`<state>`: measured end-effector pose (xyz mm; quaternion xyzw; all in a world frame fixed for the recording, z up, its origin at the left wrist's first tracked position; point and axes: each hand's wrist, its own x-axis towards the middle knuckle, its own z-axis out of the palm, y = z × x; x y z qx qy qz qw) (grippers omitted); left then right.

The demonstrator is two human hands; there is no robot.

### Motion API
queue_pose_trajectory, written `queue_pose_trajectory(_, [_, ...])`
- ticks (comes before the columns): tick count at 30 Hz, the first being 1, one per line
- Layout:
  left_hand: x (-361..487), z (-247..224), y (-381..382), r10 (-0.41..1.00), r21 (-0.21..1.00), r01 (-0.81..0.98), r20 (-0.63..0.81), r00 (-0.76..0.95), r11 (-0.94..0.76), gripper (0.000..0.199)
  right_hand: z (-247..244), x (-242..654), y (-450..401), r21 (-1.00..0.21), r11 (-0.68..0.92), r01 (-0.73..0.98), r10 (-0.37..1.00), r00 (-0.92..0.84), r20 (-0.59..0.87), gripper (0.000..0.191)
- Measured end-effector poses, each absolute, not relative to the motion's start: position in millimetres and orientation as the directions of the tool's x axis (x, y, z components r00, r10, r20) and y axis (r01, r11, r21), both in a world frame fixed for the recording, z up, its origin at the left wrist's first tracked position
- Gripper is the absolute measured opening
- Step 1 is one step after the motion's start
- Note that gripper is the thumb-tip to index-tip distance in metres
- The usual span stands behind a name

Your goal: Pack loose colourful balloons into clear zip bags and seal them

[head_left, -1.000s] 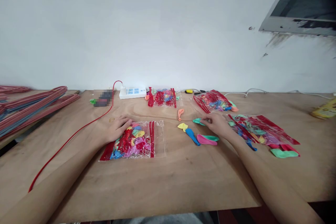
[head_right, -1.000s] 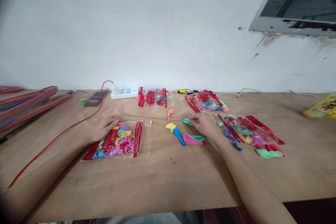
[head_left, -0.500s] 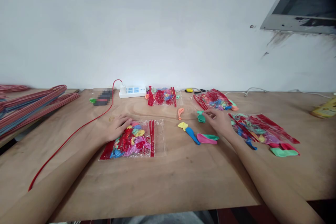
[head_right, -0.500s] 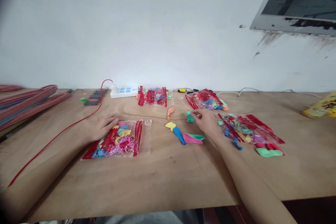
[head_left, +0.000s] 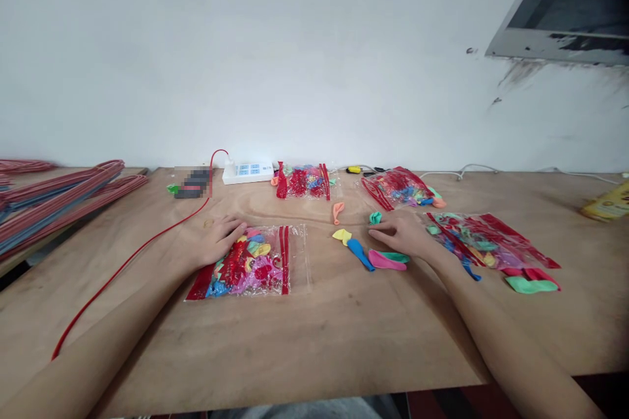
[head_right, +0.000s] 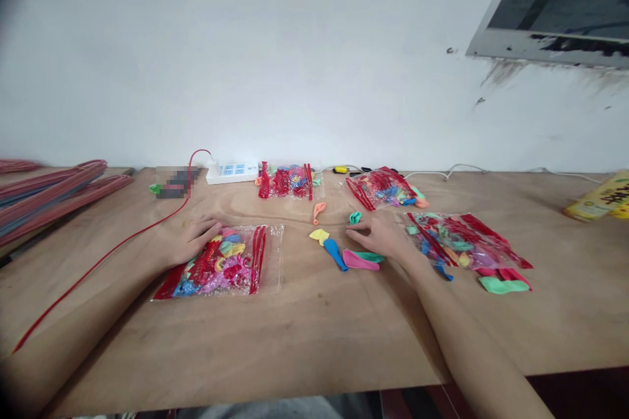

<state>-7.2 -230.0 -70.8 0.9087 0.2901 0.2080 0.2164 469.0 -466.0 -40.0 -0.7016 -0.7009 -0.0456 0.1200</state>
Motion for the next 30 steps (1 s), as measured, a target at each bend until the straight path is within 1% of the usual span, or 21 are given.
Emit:
queue_pose_trajectory(3, [-7.5,-69.5,-230.6,0.621,0.507,0.448,0.245,0.745,-0.737,0.063,-38.8,460.8,-465.9,-0.081,-0.013,0.997,0.976,0.030,0.214,0.046])
queue_pose_trajectory(6, [-7.8,-68.7,-230.6,0.627,0.501,0.460,0.236,0.742,-0.733,0.064,-41.6,456.4,-464.6,-0.075,-0.003,0.997,0.970,0.021,0.243,0.041])
queue_pose_trajectory(8, [-7.7,-69.0,-230.2,0.627,0.500,0.461,0.236,0.742,-0.733,0.064,-45.3,456.7,-463.0,-0.093,-0.009,0.996,0.960,0.035,0.279,0.041])
queue_pose_trajectory(10, [-7.3,-69.9,-229.6,0.629,0.502,0.458,0.249,0.736,-0.734,0.064,-48.9,457.5,-461.3,-0.145,-0.014,0.989,0.941,0.062,0.333,0.043])
queue_pose_trajectory(12, [-6.8,-70.6,-229.5,0.629,0.507,0.451,0.257,0.734,-0.734,0.065,-50.8,455.5,-460.0,-0.222,0.008,0.975,0.914,0.083,0.397,0.045])
queue_pose_trajectory(14, [-6.4,-70.3,-230.1,0.624,0.513,0.444,0.255,0.739,-0.735,0.065,-50.1,447.2,-460.0,-0.290,0.047,0.956,0.886,0.094,0.455,0.048])
queue_pose_trajectory(16, [-6.3,-69.0,-231.6,0.619,0.518,0.438,0.249,0.745,-0.735,0.064,-47.9,430.9,-461.3,-0.328,0.110,0.938,0.863,0.073,0.500,0.053])
queue_pose_trajectory(18, [-6.3,-67.4,-233.3,0.620,0.523,0.435,0.251,0.743,-0.733,0.063,-45.7,407.1,-463.1,-0.343,0.198,0.918,0.858,0.007,0.514,0.056])
queue_pose_trajectory(21, [-6.3,-65.8,-235.1,0.629,0.529,0.441,0.247,0.737,-0.725,0.063,-45.2,364.3,-463.1,-0.370,0.348,0.862,0.860,-0.136,0.492,0.055])
queue_pose_trajectory(24, [-6.1,-67.0,-234.5,0.634,0.520,0.449,0.256,0.729,-0.727,0.064,-48.5,327.0,-455.0,-0.337,0.496,0.800,0.839,-0.342,0.423,0.053])
queue_pose_trajectory(26, [-6.1,-69.7,-232.5,0.625,0.513,0.443,0.262,0.735,-0.736,0.062,-51.9,310.2,-445.1,-0.304,0.536,0.788,0.834,-0.439,0.334,0.050])
queue_pose_trajectory(28, [-6.3,-73.8,-229.6,0.616,0.512,0.430,0.274,0.739,-0.744,0.060,-54.6,299.1,-433.3,-0.276,0.557,0.783,0.828,-0.499,0.255,0.048])
queue_pose_trajectory(30, [-6.7,-78.2,-226.1,0.607,0.514,0.415,0.287,0.741,-0.750,0.059,-55.3,290.8,-421.4,-0.257,0.591,0.764,0.806,-0.549,0.222,0.047])
